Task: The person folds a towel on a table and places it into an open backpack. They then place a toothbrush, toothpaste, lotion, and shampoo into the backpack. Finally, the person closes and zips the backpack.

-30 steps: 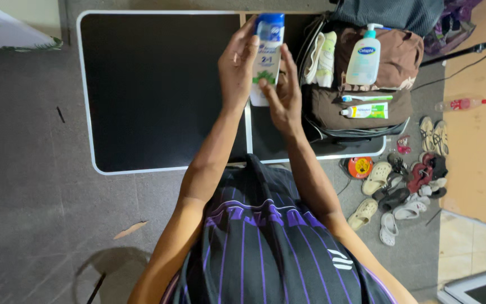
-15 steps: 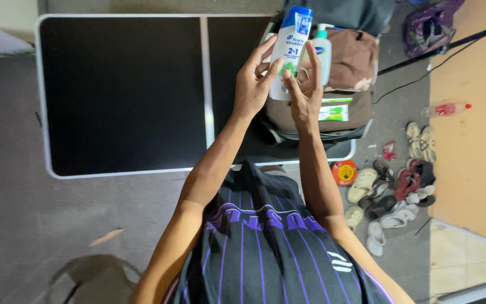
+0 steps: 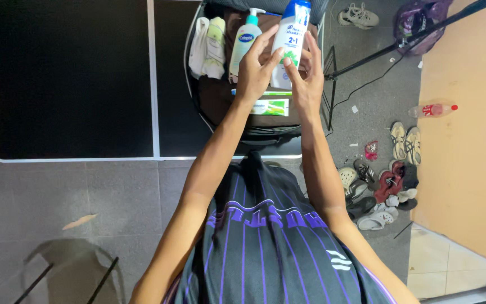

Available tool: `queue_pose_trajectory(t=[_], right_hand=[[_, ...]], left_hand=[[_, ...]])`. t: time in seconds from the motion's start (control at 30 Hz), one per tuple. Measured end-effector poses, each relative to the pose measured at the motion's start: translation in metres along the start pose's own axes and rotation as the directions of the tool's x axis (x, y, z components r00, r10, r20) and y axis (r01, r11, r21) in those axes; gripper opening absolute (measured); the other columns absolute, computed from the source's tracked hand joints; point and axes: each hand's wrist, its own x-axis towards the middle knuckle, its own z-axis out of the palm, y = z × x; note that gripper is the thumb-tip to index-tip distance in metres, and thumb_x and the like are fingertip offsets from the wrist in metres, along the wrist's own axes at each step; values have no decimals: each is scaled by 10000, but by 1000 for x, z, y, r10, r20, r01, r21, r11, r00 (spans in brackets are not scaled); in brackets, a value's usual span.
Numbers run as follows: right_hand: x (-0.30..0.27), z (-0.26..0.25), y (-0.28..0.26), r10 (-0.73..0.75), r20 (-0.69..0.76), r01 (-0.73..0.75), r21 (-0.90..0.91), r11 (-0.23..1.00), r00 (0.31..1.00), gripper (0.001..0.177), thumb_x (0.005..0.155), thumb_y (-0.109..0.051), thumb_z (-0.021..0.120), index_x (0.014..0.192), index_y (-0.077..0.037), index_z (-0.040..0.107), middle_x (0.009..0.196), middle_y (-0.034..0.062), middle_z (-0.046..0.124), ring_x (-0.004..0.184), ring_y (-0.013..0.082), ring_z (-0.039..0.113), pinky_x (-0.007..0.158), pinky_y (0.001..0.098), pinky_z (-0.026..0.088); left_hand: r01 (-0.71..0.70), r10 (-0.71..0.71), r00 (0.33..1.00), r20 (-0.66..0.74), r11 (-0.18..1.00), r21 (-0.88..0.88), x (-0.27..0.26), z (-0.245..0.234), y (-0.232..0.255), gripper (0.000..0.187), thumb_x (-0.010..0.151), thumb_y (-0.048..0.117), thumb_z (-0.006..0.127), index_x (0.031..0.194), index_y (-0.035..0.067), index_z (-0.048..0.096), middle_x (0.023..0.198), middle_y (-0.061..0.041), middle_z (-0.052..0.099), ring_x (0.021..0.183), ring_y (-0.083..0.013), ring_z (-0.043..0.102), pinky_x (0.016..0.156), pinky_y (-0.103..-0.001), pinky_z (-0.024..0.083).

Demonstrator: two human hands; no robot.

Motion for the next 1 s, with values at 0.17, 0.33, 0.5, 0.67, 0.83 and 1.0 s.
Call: queue_pose_trajectory(t=[0.17, 0.33, 0.5, 0.67, 0.83, 1.0], right_hand=[[23, -24, 32, 101, 15, -98, -138, 986, 995, 688, 1022, -202, 756, 1581, -45, 386, 1334, 162, 702, 1233, 223, 703, 995, 332, 591], [38, -30, 60, 16, 100, 18, -327, 945, 995, 632, 1027, -201, 774, 1543, -22, 456, 1416, 202, 644, 1332, 292, 629, 1097, 400, 515], [34, -24, 68, 39, -1, -30, -665, 746, 999, 579, 963, -287, 787, 1447, -76, 548, 1224, 180, 665, 1126, 300, 630, 1003, 422, 512], [28, -22, 69, -41, 79, 85, -718, 691, 996, 511, 1032, -292, 662, 1491, -100, 549, 1254, 171, 613, 1198, 358, 551, 1030, 483, 434], [32, -24, 77, 32, 98, 51, -735, 676, 995, 437, 1068, -292, 603, 1491, -188, 574, 1280, 154, 624, 1224, 347, 568, 1071, 460, 444], [33, -31, 90, 117, 79, -20, -741, 671, 990, 450, 1062, -290, 588, 1501, -195, 558, 1317, 165, 620, 1227, 362, 561, 1066, 452, 440]], left_hand=[[112, -101, 993, -65, 973, 200, 14, 13, -27, 478, 995, 166, 723, 1428, 69, 547, 1329, -156, 685, 1034, -205, 735, 863, -319, 612], [184, -141, 982, -125, 853, 488, 21, 19, -51, 455, 981, 115, 689, 1410, 87, 541, 1323, -160, 643, 1042, -286, 712, 882, -376, 579], [190, -167, 981, -101, 696, 693, 13, 23, -71, 452, 981, 50, 626, 1426, 89, 552, 1404, -130, 557, 1208, -330, 639, 981, -413, 563], [-23, 9, 1000, 22, 624, 781, 16, 23, -88, 526, 924, -11, 603, 1443, -13, 517, 1522, -152, 475, 1339, -351, 559, 1084, -406, 527], [62, -163, 986, 45, 595, 801, 17, 29, -89, 498, 973, 51, 601, 1448, -48, 489, 1549, -148, 433, 1341, -351, 522, 1042, -405, 517], [86, -221, 974, 53, 572, 815, 16, 35, -95, 496, 996, 80, 583, 1468, -35, 484, 1580, -114, 416, 1367, -336, 507, 1078, -411, 512]])
